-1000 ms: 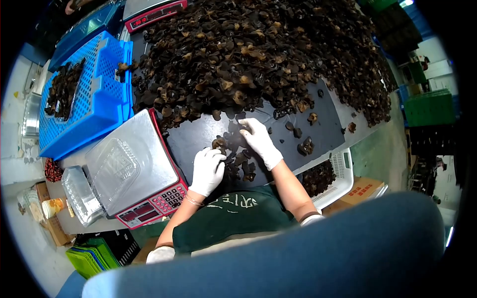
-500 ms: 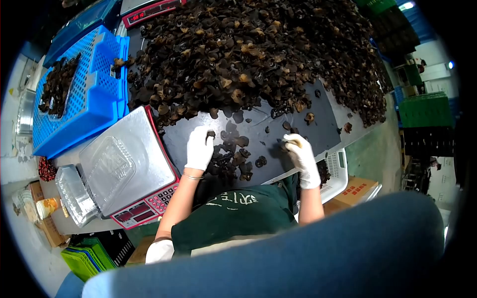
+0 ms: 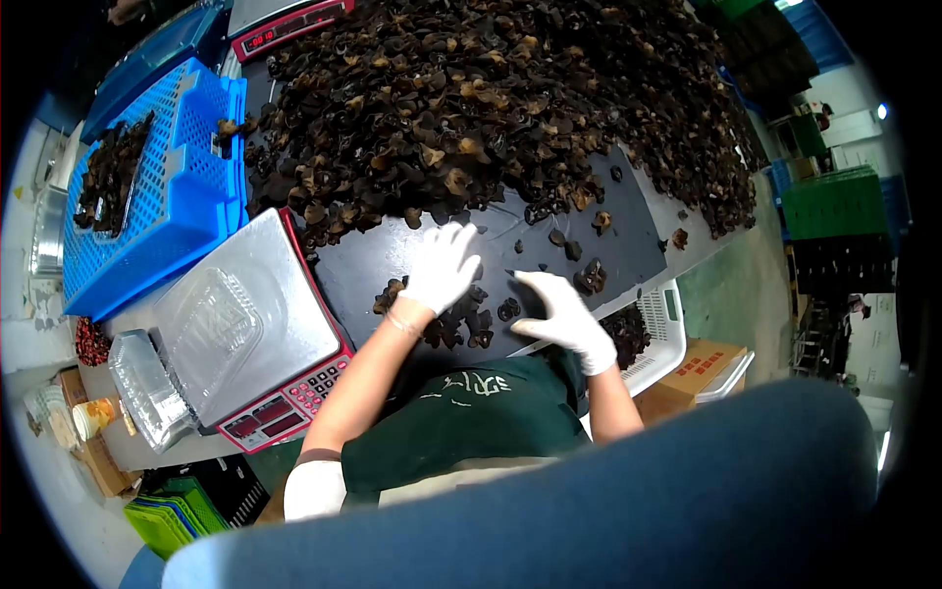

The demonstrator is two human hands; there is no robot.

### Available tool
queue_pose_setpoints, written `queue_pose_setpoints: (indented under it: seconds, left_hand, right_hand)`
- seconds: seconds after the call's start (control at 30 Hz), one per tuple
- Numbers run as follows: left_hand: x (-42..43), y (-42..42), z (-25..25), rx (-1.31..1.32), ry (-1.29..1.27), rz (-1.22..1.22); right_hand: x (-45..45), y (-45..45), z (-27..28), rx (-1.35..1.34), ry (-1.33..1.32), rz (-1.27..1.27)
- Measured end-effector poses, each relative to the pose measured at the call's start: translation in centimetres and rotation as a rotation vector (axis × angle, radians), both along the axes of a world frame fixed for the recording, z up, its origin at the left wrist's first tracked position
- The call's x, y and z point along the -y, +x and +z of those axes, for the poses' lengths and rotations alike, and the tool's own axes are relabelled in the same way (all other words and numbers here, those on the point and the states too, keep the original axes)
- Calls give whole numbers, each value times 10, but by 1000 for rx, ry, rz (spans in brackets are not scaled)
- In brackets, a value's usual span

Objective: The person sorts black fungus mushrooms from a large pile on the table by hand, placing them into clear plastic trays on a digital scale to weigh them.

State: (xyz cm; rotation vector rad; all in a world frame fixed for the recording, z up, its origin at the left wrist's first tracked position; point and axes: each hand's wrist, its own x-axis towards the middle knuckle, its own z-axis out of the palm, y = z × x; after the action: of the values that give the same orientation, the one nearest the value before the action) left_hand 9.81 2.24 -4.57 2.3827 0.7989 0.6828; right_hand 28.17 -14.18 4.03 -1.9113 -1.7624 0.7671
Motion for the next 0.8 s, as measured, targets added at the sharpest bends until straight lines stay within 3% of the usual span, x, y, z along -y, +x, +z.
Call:
queue_pose_setpoints:
  seconds: [0.1,0.2,0.4,0.47,0.53,0.6,0.7,0.73,0.8]
  left_hand:
    - [-10,-17,-27,-380,151,30]
    - [9,-41,7,-556,51,-8]
    - [60,-106,37,-600,-222,32]
    - [67,-109,32,-583,-177,54]
    - [68,-105,26,-525,-106,151]
    - [62,-97,12,-299,-144,184]
    - [60,-92,-11,-31,-323,153]
    - [57,-94,-13,105,-502,121]
    - [59,-95,-15,302,-613,132]
  right_hand:
    - [-9,-33,-51,242,43,125]
    - [-14,-59,-68,357,42,157]
    - [-12,-73,-63,281,57,189]
    - [-20,-74,-60,279,70,189]
    - [-43,-79,-56,268,37,198]
    - [-61,-87,-47,276,92,312]
    - [-72,-100,-58,158,108,342]
    - [-75,-99,-58,162,113,354]
    - [-79,-96,-55,-60,42,298]
